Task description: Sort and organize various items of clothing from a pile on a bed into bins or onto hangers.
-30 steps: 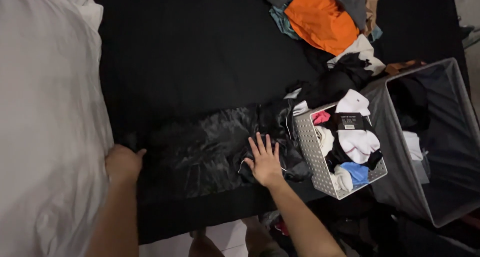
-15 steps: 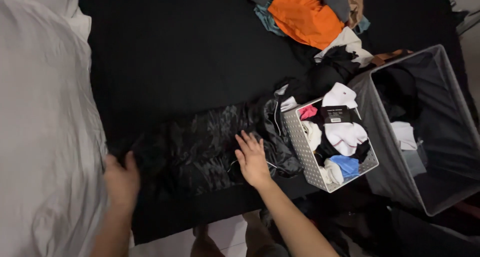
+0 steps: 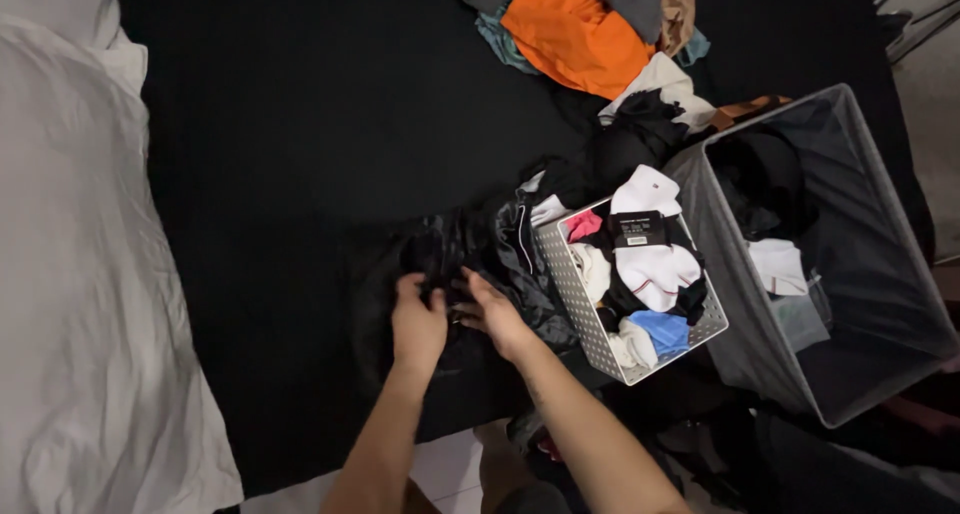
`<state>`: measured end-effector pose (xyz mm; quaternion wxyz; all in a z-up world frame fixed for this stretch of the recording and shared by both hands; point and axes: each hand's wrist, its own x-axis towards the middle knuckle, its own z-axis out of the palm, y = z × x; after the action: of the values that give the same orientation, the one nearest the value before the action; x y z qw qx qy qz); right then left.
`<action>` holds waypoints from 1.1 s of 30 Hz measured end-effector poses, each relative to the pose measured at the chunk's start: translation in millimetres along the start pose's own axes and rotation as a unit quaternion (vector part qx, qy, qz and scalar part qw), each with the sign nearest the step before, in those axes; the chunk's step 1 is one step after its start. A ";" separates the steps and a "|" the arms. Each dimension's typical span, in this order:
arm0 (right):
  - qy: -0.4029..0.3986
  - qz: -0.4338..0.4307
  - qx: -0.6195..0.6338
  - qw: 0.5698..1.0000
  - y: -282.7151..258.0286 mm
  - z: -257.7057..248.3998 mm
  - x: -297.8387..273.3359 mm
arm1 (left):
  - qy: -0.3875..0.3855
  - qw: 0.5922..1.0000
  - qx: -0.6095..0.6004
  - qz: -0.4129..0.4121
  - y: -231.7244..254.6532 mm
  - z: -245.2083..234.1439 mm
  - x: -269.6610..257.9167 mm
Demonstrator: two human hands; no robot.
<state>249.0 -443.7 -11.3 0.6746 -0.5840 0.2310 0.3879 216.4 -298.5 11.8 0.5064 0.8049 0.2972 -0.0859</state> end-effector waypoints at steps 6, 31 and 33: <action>-0.007 -0.088 -0.029 0.996 35.0 45.8 30.1 | -0.205 0.937 -0.275 -0.071 -33.9 -20.1 -19.3; 0.150 -0.315 -0.240 0.906 12.1 37.6 -35.9 | 0.079 0.996 -0.003 0.045 49.8 -54.3 -40.2; 0.183 -0.273 -0.195 0.924 -20.6 21.0 -39.5 | 0.016 0.997 -0.040 0.066 47.4 -13.9 -43.1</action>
<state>238.9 -433.8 35.9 0.5726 -0.8057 0.1018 0.1122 206.0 -318.1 73.5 0.5380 0.8030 0.2550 -0.0278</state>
